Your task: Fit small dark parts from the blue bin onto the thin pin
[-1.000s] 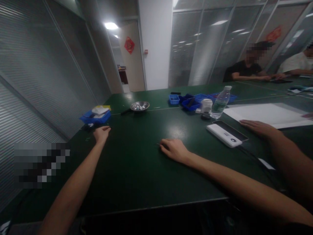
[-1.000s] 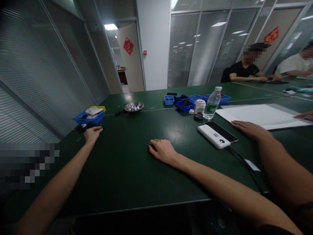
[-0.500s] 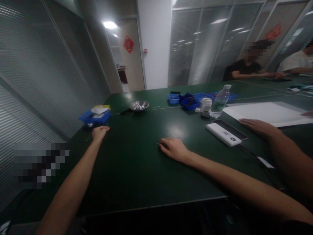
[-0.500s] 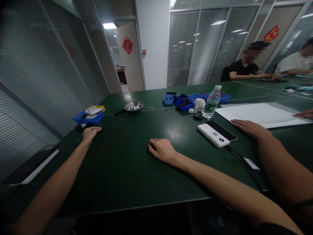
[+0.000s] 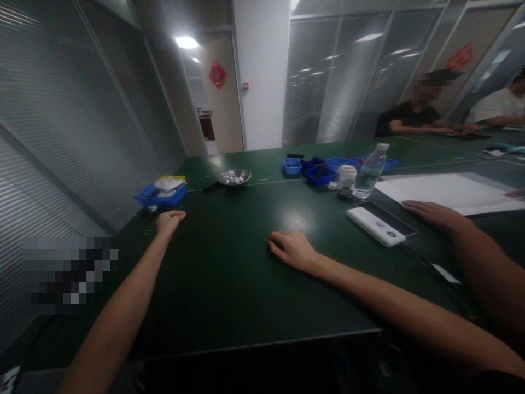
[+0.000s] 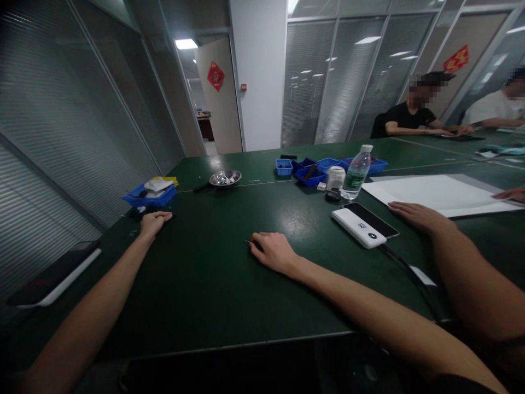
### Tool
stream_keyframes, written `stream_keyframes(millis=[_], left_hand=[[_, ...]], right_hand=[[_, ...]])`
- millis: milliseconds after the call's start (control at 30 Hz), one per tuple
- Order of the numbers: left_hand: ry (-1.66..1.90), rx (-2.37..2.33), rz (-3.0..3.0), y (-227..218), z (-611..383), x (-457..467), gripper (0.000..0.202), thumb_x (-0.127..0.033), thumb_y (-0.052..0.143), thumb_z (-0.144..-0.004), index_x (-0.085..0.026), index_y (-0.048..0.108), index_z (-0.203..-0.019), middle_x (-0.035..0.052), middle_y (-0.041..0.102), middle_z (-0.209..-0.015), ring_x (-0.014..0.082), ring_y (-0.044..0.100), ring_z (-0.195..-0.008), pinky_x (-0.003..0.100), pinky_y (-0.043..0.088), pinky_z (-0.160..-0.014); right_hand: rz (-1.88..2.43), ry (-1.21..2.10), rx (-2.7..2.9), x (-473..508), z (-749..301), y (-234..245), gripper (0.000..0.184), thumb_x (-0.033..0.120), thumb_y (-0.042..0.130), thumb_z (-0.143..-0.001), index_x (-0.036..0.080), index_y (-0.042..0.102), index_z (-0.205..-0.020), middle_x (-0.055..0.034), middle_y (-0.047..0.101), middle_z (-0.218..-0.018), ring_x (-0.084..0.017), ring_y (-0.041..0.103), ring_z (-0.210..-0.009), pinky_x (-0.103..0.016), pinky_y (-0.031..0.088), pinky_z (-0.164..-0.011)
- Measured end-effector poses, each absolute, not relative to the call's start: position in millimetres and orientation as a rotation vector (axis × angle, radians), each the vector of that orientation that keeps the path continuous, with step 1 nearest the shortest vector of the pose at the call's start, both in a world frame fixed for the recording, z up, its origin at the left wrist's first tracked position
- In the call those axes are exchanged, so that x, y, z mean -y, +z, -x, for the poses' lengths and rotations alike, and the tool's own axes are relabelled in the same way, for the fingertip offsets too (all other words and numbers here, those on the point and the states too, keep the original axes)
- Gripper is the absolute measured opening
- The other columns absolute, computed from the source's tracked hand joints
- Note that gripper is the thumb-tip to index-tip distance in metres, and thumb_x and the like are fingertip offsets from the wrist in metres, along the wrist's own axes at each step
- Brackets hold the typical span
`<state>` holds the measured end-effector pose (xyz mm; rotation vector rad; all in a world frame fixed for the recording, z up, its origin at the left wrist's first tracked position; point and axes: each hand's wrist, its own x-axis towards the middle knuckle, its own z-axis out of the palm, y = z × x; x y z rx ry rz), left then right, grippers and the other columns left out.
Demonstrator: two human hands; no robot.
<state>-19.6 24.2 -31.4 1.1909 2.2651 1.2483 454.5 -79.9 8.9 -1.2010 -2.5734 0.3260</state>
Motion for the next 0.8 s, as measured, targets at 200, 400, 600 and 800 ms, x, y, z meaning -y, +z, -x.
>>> stream_keyframes(millis=[200,400,600,800], left_hand=[[1.2,-2.208,-1.271,-22,9,-15,0.03,-0.022,0.073,-0.072,-0.018,0.079,-0.1,0.0109,0.074,-0.111,0.0292,0.065,-0.11,0.038,0.046,-0.099],[0.993,-1.869,-1.526,-6,-45,-5,0.026,-0.024,0.076,-0.073,-0.02,0.08,-0.098,0.0072,0.075,-0.109,0.0251,0.067,-0.107,0.033,0.047,-0.097],[0.688,-1.228,-1.919,-6,-152,23,0.026,-0.035,0.068,-0.085,-0.021,0.078,-0.104,0.0081,0.073,-0.111,0.0222,0.066,-0.099,0.033,0.048,-0.089],[0.707,-1.125,-2.07,-8,-199,52,0.03,-0.032,0.064,-0.089,-0.021,0.072,-0.115,0.0082,0.071,-0.106,0.0172,0.06,-0.082,0.029,0.044,-0.074]], right_hand=[[1.194,0.352,2.574,80,-455,9,0.029,0.038,0.045,-0.102,0.021,0.064,-0.113,-0.0051,0.069,-0.096,-0.014,0.061,-0.073,-0.024,0.04,-0.063],[1.164,0.34,2.574,79,-456,8,0.029,0.039,0.044,-0.102,0.02,0.064,-0.112,-0.0046,0.069,-0.095,-0.014,0.061,-0.074,-0.024,0.04,-0.064],[1.188,0.312,2.587,80,-455,8,0.028,0.038,0.045,-0.101,0.021,0.065,-0.111,-0.0049,0.07,-0.096,-0.015,0.062,-0.076,-0.025,0.039,-0.067],[1.182,0.305,2.584,81,-454,10,0.027,0.036,0.045,-0.1,0.021,0.063,-0.114,-0.0052,0.07,-0.098,-0.016,0.064,-0.081,-0.026,0.039,-0.07]])
